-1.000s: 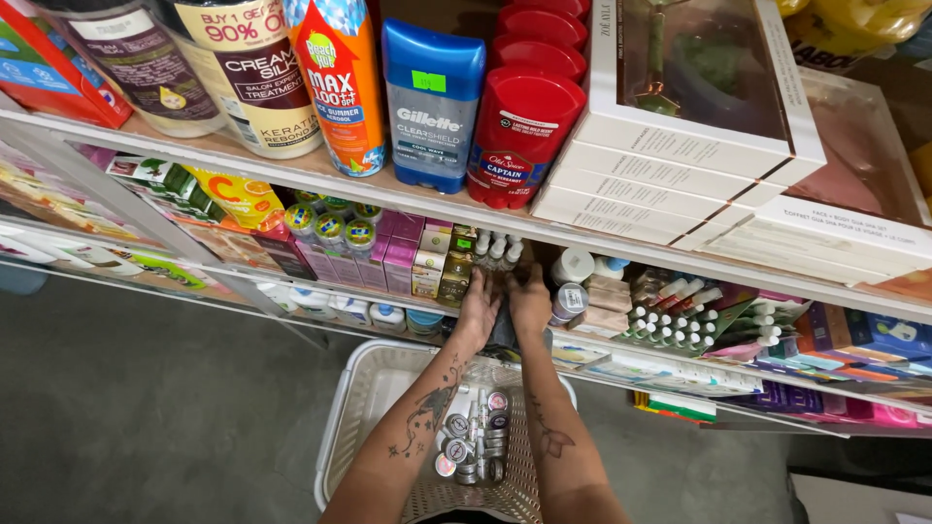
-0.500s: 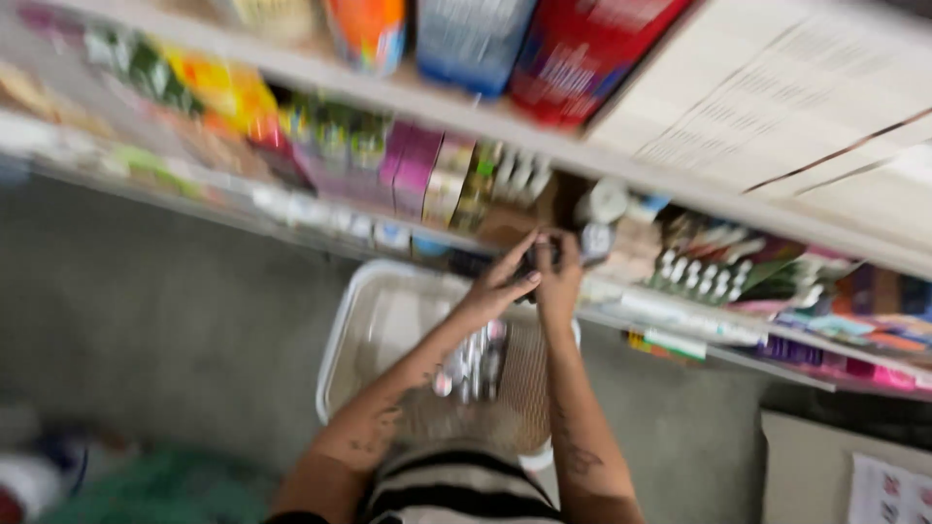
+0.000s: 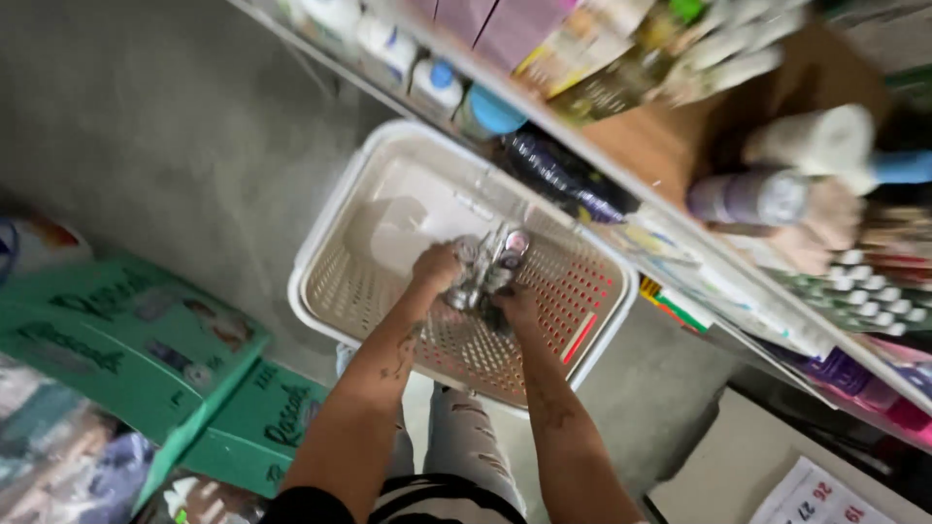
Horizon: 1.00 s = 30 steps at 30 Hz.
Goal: Selecting various personal care and health items from store shelves and placing them into a shopping basket.
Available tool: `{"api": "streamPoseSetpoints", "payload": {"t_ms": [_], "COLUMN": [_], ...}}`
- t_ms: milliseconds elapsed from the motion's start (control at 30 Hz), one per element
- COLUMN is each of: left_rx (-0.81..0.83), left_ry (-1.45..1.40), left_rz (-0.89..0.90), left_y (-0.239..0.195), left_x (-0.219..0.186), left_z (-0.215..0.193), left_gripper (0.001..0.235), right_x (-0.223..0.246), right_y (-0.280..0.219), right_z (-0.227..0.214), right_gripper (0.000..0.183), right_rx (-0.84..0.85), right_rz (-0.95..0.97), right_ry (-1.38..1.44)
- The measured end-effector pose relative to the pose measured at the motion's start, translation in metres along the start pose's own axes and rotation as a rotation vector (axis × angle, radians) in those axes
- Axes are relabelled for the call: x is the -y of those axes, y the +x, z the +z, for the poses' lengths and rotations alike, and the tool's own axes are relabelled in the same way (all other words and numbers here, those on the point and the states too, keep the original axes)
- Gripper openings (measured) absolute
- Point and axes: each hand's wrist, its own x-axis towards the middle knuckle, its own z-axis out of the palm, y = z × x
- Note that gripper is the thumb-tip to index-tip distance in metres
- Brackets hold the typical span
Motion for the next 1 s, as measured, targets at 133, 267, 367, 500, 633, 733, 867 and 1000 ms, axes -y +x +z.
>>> {"api": "streamPoseSetpoints", "payload": {"t_ms": [133,267,367,500,633,733,867,1000], "left_rx": [-0.024,-0.053,-0.196,-0.313,-0.368,-0.407,-0.35,-0.165], "left_ry": [0.107,-0.116,-0.251,-0.345,-0.536,-0.559,-0.498,-0.581], "left_rz": [-0.169,-0.277,-0.377,-0.544,-0.571,-0.565,-0.398,-0.228], "left_y": [0.044,0.076,0.116,0.1,0.128,0.128,0.126,0.139], "left_x": [0.036,0.053,0.077,0.052,0.069,0.074,0.086,0.111], "left_z": [0.069,0.11,0.149,0.129,0.167,0.183,0.184,0.195], "left_gripper": [0.042,0.037,0.04,0.039,0.033,0.04,0.039,0.052], "right_x": [-0.081,-0.061,-0.102,-0.087,-0.068,-0.057,-0.022,-0.055], "right_y": [0.045,0.069,0.123,0.147,0.159,0.143,0.128,0.142], "right_z": [0.052,0.059,0.095,0.116,0.13,0.144,0.134,0.142], "right_gripper": [0.032,0.042,0.046,0.055,0.062,0.064,0.057,0.035], "right_rx": [0.136,-0.026,-0.028,-0.063,-0.051,-0.211,-0.288,-0.086], "right_rz": [0.103,0.067,0.185,0.43,0.493,0.415,0.446,0.459], "right_ry": [0.241,-0.039,-0.03,-0.02,-0.002,0.177,0.382,0.913]}}
